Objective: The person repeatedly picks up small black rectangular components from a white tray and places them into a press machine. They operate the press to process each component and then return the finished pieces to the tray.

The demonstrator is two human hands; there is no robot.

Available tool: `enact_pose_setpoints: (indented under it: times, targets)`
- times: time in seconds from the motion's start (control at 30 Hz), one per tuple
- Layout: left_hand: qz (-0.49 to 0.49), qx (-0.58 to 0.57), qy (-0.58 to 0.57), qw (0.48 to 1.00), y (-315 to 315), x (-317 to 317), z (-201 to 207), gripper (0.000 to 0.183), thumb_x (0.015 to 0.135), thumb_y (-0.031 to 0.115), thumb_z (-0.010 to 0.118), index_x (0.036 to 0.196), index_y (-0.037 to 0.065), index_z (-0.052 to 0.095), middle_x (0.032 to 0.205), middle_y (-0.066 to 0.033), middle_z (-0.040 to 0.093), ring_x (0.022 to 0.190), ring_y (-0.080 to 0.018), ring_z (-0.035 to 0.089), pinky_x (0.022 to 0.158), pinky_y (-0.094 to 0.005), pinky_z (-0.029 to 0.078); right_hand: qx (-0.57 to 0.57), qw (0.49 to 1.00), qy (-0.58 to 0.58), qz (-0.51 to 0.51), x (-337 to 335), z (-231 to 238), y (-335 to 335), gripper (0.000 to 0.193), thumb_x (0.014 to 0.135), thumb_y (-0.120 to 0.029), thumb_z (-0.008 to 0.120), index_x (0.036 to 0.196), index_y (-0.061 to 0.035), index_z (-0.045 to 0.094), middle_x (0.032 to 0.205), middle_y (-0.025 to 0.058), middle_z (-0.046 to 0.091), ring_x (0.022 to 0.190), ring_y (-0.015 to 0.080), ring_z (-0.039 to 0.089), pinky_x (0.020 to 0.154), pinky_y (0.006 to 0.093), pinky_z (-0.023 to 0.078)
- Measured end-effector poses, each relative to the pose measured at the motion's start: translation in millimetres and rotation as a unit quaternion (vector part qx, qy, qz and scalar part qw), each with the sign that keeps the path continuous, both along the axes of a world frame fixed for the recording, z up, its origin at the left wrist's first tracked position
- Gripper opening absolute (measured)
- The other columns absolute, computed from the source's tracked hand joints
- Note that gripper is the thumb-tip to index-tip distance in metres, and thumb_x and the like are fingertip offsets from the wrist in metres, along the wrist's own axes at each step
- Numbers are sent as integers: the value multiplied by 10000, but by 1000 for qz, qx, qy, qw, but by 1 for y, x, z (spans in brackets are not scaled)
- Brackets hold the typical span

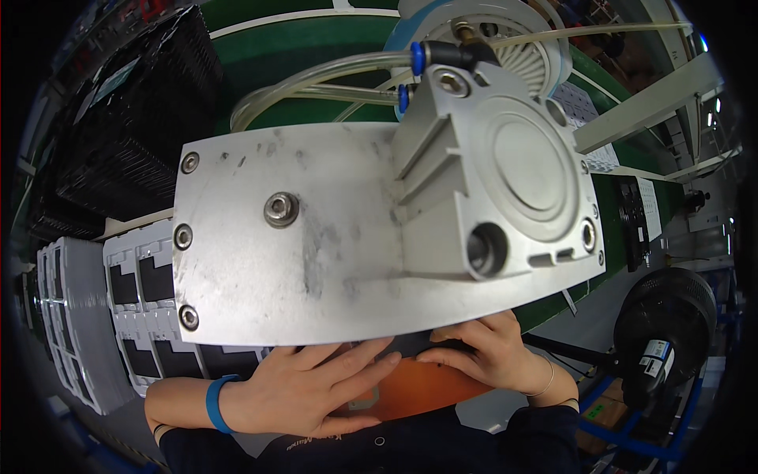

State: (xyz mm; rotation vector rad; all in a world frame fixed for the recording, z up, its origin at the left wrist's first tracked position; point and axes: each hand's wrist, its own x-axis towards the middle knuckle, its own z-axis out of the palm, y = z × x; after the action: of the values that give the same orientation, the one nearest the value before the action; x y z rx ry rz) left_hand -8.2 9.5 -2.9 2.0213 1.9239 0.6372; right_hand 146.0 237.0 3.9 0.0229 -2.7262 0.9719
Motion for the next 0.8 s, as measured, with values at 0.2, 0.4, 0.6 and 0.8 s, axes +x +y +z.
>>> enact_pose_setpoints:
  times: [0.2, 0.4, 0.6, 0.8]
  targets:
    - [-7, 32, 10, 999, 5, -4, 3, 618, 844, 596, 622, 1279, 158, 635, 1391, -74, 542, 1296, -319, 453, 1110, -484, 272, -10, 998, -54, 21, -6, 12, 0, 241, 754, -179, 790, 905, -128, 609, 1141, 44, 568, 1053, 254, 495, 925, 402, 339]
    - [60, 140, -55, 987, -4, 2, 11, 545, 767, 298, 795, 1242, 78, 642, 1242, -155, 599, 1093, -301, 585, 855, -393, 477, -115, 992, -55, -6, -3, 29, 0, 329, 699, 19, 805, 949, -39, 600, 1023, 97, 584, 995, 252, 626, 843, 342, 518]
    - [170, 135, -276, 936, -3, 12, 19, 414, 806, 113, 770, 1186, 1, 653, 953, -96, 677, 696, -148, 604, 589, -247, 464, -432, 889, -116, -98, 6, 39, -13, 325, 738, 98, 788, 873, -34, 524, 964, 27, 573, 960, 94, 592, 902, 266, 510]
    - [191, 80, -338, 918, 11, 13, 28, 226, 875, 108, 717, 1000, -75, 676, 613, -52, 630, 484, -48, 551, 430, -216, 387, -480, 861, -140, -98, 1, 32, -6, 362, 710, 102, 799, 849, -77, 518, 933, 7, 563, 962, 106, 576, 873, 257, 506]
